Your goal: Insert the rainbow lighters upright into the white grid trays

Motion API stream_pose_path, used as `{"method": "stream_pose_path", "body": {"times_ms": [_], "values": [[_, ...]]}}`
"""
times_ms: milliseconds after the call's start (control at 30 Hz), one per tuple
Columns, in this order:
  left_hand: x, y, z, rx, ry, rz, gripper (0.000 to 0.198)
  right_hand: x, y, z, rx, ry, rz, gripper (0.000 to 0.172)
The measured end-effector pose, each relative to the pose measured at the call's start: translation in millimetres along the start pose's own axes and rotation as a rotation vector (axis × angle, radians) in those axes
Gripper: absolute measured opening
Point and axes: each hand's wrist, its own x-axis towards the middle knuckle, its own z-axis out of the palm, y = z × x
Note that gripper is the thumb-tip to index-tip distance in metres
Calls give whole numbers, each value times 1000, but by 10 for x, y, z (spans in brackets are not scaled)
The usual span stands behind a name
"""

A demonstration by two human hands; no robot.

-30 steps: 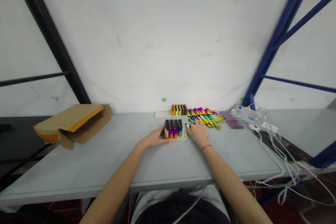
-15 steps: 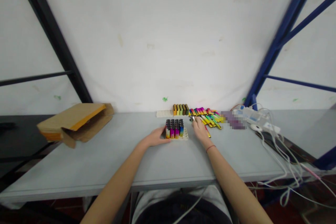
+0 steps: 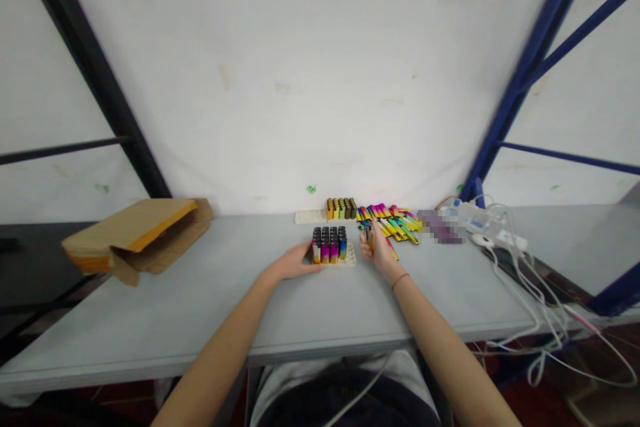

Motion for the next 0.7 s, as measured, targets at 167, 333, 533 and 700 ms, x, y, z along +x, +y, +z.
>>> {"method": "stream_pose_path", "body": {"times_ms": [167, 333, 533, 700], "values": [[-6, 11, -4, 9, 3, -8, 73, 31, 22, 33, -43, 218, 85, 54], [-14, 32, -16, -2, -11, -6, 74, 58, 32, 77, 25, 331, 73, 42], [-11, 24, -14, 22, -10, -21, 78, 67, 76, 76, -31, 385, 15, 50], [-8, 11, -11, 14, -4, -33, 78, 87, 113, 38, -37, 368, 10, 59]]}}
